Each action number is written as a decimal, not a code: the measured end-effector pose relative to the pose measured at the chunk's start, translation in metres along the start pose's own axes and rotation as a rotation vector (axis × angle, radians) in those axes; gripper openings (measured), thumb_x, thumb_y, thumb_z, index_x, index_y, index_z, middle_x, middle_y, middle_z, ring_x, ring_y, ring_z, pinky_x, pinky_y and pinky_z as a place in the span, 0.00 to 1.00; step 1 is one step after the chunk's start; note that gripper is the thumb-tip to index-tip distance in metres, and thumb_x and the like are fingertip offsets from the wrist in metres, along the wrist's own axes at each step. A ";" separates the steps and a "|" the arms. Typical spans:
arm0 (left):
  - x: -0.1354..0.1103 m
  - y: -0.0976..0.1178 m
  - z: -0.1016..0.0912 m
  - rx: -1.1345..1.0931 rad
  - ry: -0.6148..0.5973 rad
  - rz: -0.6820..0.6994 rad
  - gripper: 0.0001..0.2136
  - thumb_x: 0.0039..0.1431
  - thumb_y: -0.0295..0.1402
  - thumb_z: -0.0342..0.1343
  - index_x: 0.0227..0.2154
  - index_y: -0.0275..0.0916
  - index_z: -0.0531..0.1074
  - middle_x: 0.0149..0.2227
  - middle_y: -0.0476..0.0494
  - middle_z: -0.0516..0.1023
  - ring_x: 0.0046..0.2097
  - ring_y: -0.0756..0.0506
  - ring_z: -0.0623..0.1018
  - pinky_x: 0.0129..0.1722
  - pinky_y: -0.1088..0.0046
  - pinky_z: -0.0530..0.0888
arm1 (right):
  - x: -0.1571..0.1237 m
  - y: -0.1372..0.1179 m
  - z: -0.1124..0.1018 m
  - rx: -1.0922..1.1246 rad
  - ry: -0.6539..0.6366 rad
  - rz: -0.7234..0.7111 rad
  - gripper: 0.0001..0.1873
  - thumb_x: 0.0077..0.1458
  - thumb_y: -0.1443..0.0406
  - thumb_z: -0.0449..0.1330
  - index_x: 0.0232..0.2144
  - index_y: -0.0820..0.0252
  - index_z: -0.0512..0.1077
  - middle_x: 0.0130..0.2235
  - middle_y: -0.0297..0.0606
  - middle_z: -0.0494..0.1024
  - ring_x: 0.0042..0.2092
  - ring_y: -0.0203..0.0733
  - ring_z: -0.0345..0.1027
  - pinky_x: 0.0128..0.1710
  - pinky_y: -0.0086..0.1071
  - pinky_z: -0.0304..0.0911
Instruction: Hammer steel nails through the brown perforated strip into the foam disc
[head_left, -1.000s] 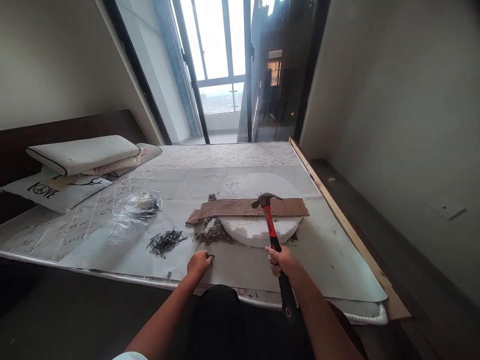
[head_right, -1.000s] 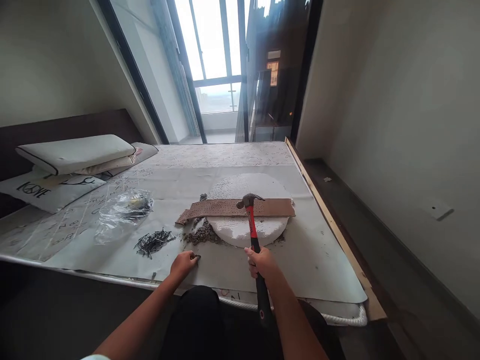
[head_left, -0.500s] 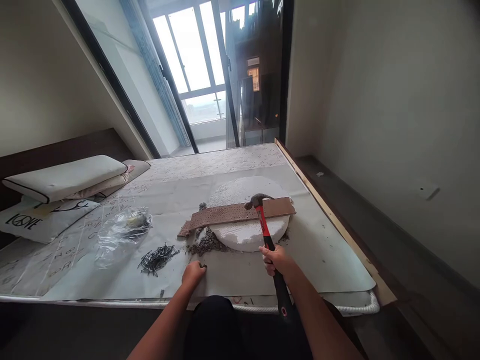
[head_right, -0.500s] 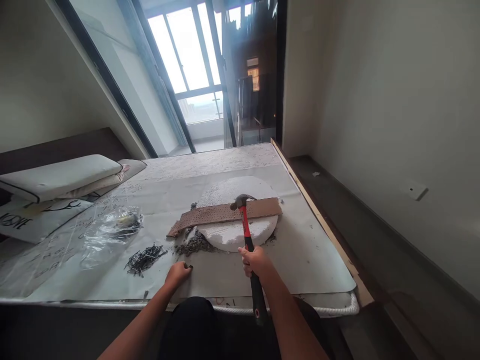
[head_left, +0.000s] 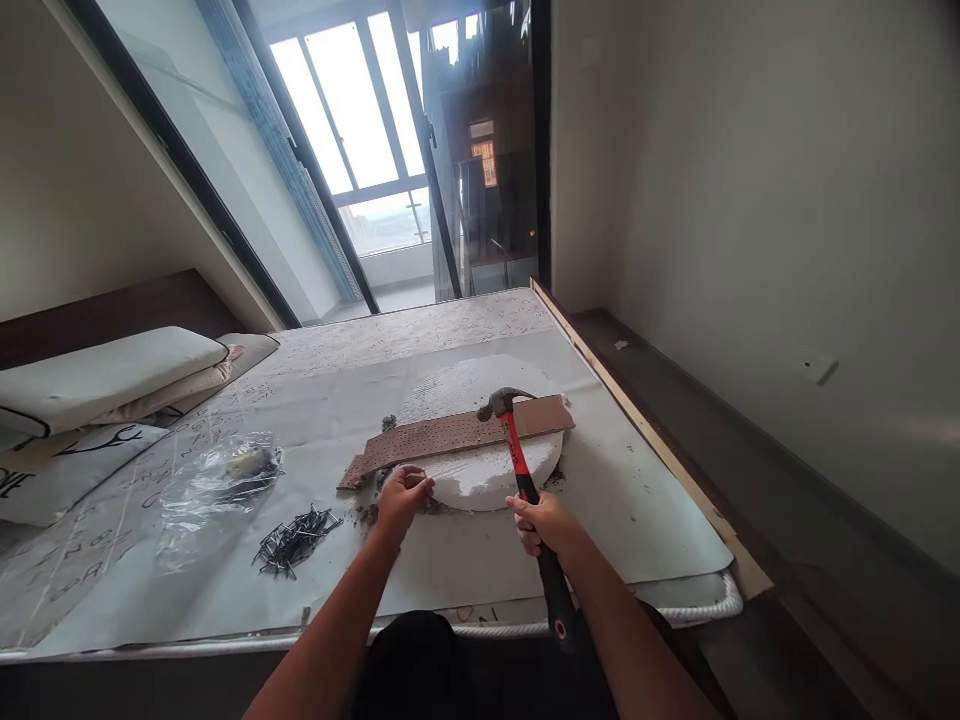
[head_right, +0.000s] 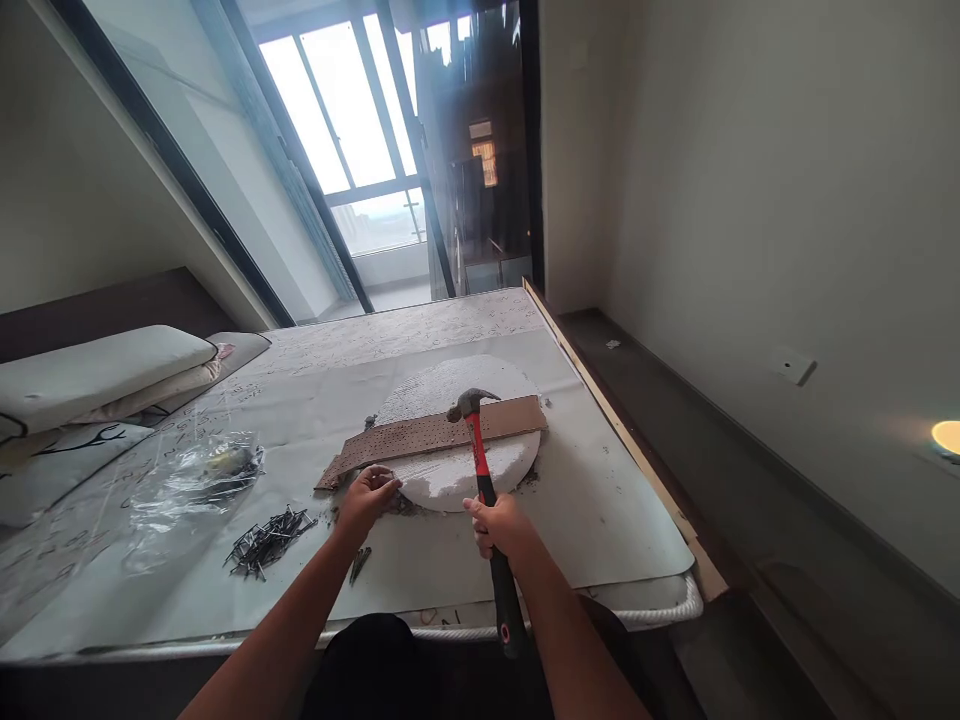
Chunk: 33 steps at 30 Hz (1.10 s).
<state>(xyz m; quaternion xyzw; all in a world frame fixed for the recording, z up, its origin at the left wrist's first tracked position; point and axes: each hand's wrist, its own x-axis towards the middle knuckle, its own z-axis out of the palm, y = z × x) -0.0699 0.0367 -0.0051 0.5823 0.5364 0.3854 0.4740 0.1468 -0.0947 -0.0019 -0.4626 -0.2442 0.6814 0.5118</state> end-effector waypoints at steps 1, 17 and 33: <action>0.006 0.009 0.012 -0.014 -0.010 0.046 0.22 0.35 0.41 0.64 0.34 0.36 0.67 0.22 0.49 0.74 0.23 0.50 0.73 0.23 0.75 0.67 | 0.000 0.000 -0.001 -0.001 0.001 0.001 0.27 0.35 0.52 0.66 0.23 0.55 0.52 0.14 0.17 0.52 0.13 0.25 0.45 0.12 0.23 0.45; 0.086 0.028 0.100 -0.098 -0.094 0.140 0.22 0.36 0.39 0.65 0.37 0.33 0.77 0.27 0.43 0.77 0.26 0.52 0.68 0.26 0.74 0.65 | 0.007 -0.014 -0.012 -0.039 0.110 -0.009 0.24 0.35 0.53 0.64 0.23 0.55 0.53 0.13 0.17 0.52 0.12 0.26 0.46 0.10 0.23 0.46; 0.097 0.003 0.108 0.281 -0.033 0.277 0.16 0.46 0.45 0.55 0.26 0.36 0.77 0.23 0.46 0.75 0.26 0.49 0.72 0.24 0.76 0.64 | 0.014 -0.001 -0.015 -0.247 0.126 -0.049 0.17 0.44 0.55 0.58 0.24 0.55 0.53 0.13 0.18 0.51 0.11 0.27 0.47 0.10 0.24 0.46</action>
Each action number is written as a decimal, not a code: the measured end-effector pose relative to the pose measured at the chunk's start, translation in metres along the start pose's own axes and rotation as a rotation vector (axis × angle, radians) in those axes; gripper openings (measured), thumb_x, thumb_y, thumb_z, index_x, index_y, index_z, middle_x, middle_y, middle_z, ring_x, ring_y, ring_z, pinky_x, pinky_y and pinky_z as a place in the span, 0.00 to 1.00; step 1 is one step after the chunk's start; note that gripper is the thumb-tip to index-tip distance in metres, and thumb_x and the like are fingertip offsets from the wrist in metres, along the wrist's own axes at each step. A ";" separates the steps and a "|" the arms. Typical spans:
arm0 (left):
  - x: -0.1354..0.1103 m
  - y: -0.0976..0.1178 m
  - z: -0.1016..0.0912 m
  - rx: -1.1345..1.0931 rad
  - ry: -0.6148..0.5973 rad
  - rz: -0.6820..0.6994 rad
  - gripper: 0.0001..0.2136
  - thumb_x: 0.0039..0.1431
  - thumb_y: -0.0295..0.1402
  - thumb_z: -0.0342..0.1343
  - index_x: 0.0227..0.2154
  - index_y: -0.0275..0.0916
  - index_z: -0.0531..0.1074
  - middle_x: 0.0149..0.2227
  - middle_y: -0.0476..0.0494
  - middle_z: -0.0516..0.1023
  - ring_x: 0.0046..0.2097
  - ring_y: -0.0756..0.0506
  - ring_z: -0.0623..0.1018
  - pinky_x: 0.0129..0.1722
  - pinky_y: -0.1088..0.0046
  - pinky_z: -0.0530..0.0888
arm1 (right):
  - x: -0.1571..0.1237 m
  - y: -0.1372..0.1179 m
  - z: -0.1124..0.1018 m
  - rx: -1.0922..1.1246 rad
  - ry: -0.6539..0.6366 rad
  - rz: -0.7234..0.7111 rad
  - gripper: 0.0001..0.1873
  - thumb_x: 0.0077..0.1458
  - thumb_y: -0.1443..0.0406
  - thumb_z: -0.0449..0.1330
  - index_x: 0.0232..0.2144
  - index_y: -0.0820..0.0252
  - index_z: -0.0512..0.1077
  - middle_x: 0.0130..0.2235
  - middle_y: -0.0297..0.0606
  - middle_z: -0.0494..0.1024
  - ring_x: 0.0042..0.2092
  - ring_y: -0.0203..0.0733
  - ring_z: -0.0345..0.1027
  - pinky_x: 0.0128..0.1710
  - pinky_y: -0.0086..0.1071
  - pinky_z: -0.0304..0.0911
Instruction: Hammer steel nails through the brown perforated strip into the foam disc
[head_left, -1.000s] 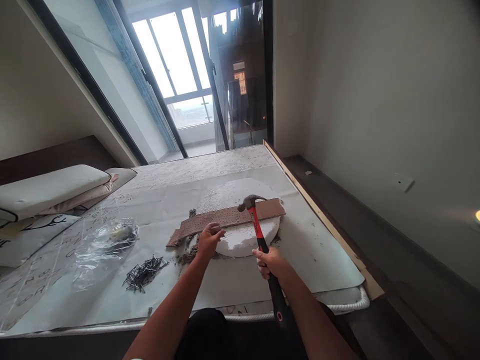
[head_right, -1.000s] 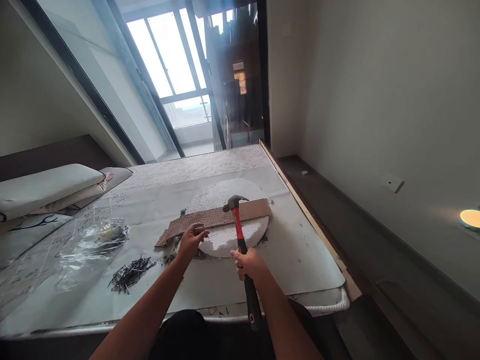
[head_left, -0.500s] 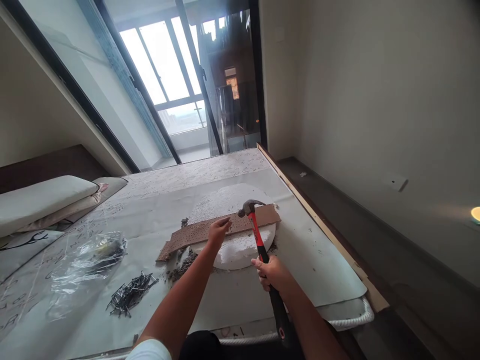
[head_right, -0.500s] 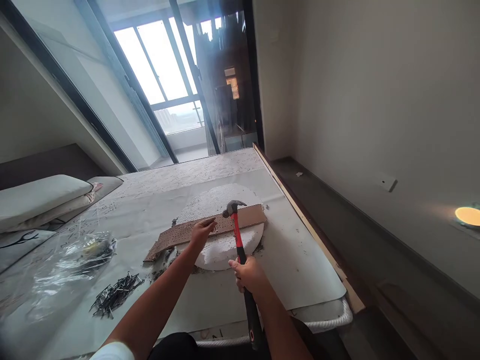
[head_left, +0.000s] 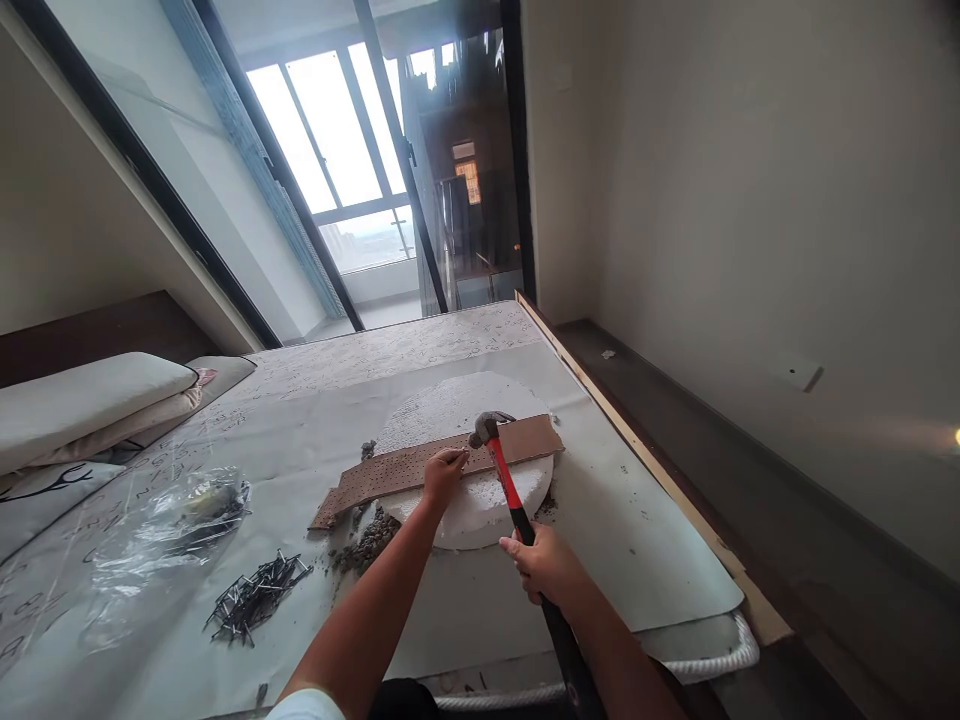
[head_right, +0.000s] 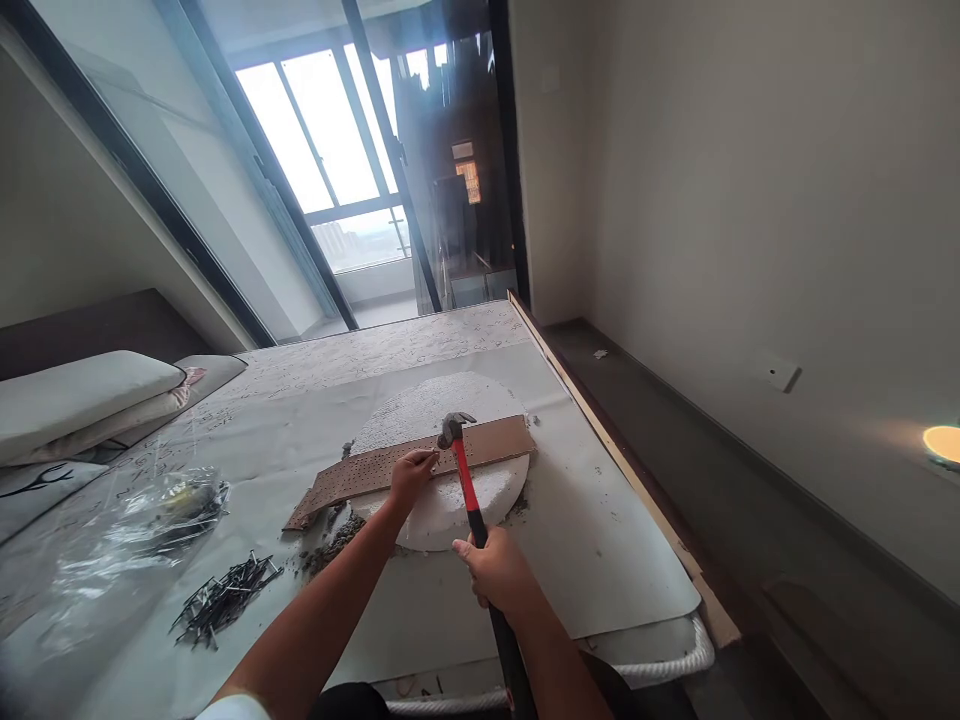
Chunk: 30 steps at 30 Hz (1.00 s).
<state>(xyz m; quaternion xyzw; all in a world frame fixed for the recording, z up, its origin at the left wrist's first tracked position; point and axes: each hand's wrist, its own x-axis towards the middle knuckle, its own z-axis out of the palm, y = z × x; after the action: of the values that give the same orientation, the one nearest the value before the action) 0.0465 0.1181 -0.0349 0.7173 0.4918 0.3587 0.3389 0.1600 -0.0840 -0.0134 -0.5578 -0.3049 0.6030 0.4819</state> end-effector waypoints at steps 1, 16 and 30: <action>0.000 -0.001 0.000 0.010 0.001 0.010 0.15 0.47 0.45 0.55 0.26 0.37 0.77 0.24 0.45 0.76 0.27 0.48 0.72 0.25 0.76 0.65 | 0.000 0.000 0.000 -0.006 0.001 0.003 0.17 0.44 0.55 0.58 0.24 0.56 0.53 0.13 0.18 0.51 0.11 0.27 0.47 0.10 0.24 0.47; -0.007 -0.003 0.002 0.143 0.037 0.143 0.10 0.52 0.37 0.52 0.24 0.38 0.76 0.27 0.44 0.77 0.31 0.47 0.73 0.33 0.73 0.66 | -0.016 -0.019 0.005 -0.243 0.081 -0.024 0.14 0.50 0.56 0.55 0.23 0.56 0.55 0.15 0.23 0.53 0.13 0.29 0.49 0.12 0.26 0.47; -0.014 -0.008 0.009 0.168 0.079 0.208 0.09 0.53 0.31 0.50 0.23 0.38 0.74 0.28 0.44 0.76 0.30 0.48 0.72 0.32 0.74 0.65 | -0.022 -0.040 0.022 -0.349 0.093 -0.081 0.13 0.52 0.56 0.54 0.23 0.57 0.58 0.19 0.28 0.57 0.16 0.30 0.50 0.14 0.27 0.49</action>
<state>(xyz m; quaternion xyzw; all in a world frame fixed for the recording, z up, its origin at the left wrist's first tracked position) 0.0464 0.1064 -0.0488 0.7755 0.4563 0.3775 0.2191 0.1464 -0.0862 0.0351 -0.6477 -0.4045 0.4944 0.4153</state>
